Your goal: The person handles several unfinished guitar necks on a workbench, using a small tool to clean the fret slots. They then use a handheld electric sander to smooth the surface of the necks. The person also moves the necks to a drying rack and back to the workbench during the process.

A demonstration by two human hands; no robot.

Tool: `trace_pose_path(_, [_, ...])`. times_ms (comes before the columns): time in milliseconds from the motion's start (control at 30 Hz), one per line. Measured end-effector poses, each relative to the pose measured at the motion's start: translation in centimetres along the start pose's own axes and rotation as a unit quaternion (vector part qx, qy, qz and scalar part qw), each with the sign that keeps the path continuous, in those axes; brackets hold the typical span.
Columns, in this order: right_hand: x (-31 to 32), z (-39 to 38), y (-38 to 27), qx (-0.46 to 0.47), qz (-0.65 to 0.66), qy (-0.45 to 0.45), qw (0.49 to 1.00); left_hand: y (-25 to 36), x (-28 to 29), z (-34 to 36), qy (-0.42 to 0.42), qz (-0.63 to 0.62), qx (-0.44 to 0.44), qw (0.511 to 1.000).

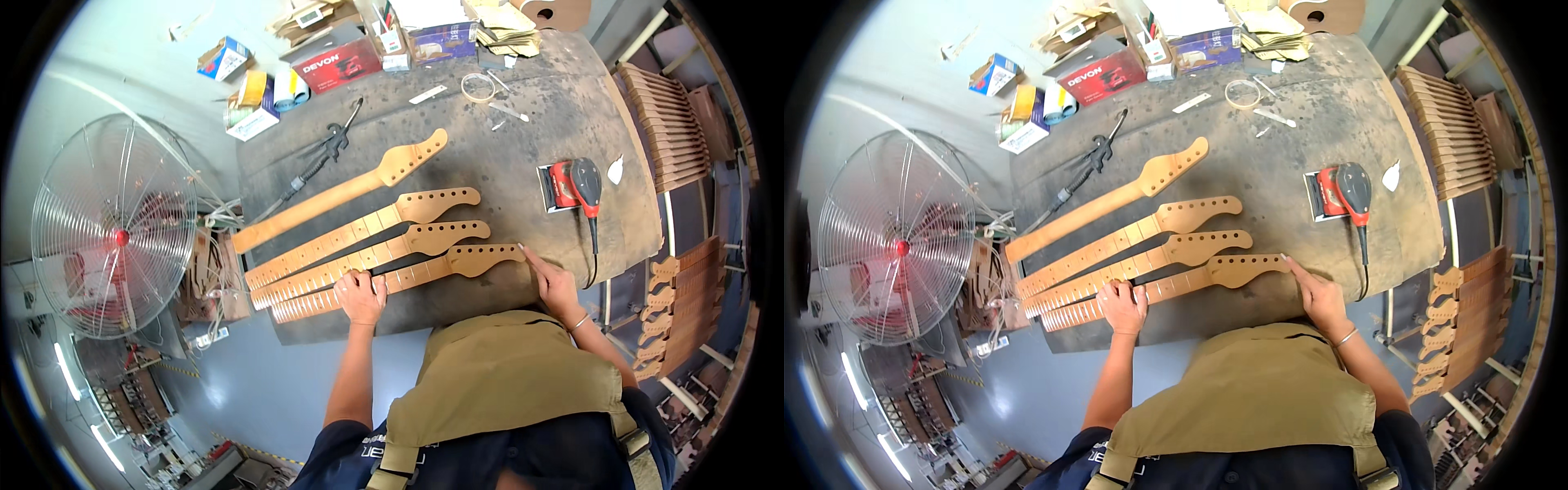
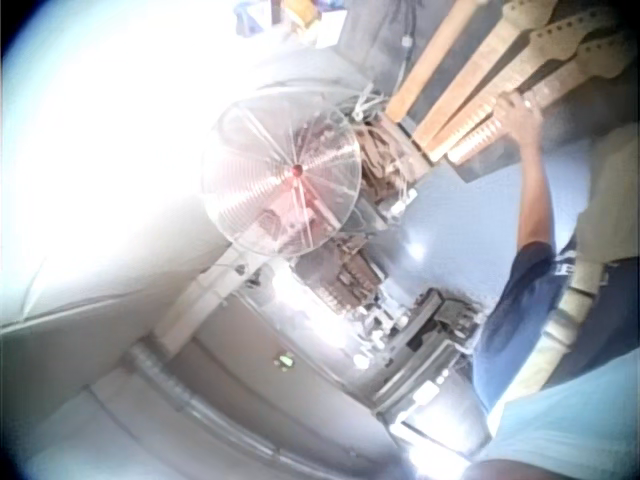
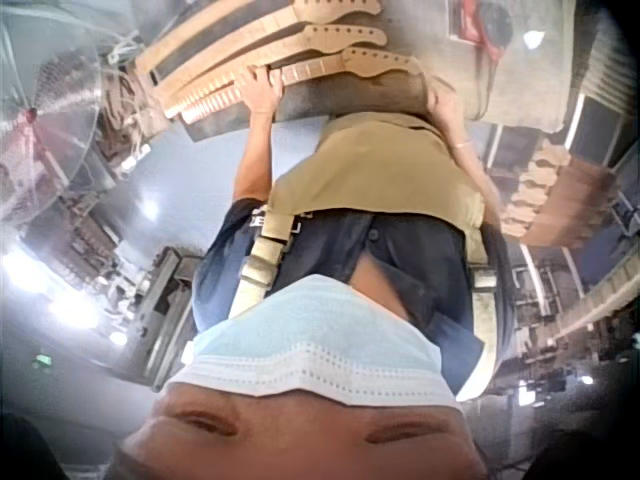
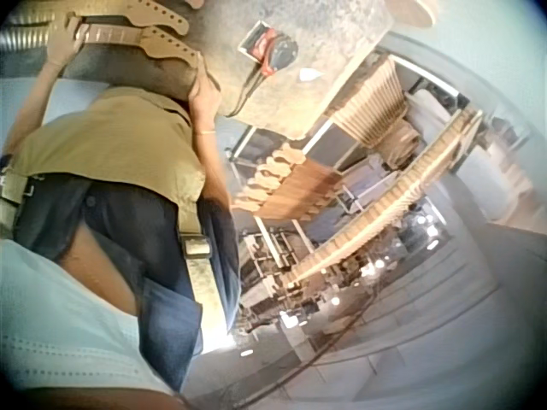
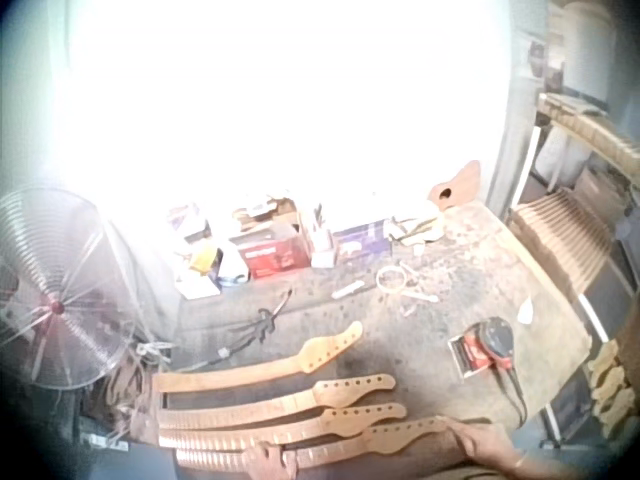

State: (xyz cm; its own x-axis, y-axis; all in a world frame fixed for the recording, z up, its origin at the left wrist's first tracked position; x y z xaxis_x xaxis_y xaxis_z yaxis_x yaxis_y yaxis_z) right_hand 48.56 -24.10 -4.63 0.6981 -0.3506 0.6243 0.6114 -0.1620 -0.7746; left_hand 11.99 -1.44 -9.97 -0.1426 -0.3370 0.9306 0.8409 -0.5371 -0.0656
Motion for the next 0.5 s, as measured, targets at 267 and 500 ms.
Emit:
trace_pose_path(267, [-1.2,0.2,-0.9,-0.027,-0.013,0.029,0.999,-2.0,-1.0,6.4,-0.005,-0.067,0.012,0.998])
trace_pose_path(500, [-1.6,-0.2,-1.6,-0.026,-0.01,0.077,0.997,-6.6,-2.7,19.3,-0.055,-0.085,0.016,0.995])
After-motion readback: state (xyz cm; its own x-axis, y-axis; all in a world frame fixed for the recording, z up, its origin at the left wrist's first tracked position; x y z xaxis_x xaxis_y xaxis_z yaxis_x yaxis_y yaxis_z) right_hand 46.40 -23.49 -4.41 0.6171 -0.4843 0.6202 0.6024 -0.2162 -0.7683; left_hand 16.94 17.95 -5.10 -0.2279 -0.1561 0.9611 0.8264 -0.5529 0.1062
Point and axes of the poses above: each hand's wrist, its own z-axis towards the middle knuckle, its own x-axis out of the back of the hand, y = z × x, the point moved 7 cm from there along z, towards the middle knuckle, and after that the axes turned 12 degrees about z, right-handed, at the moved point
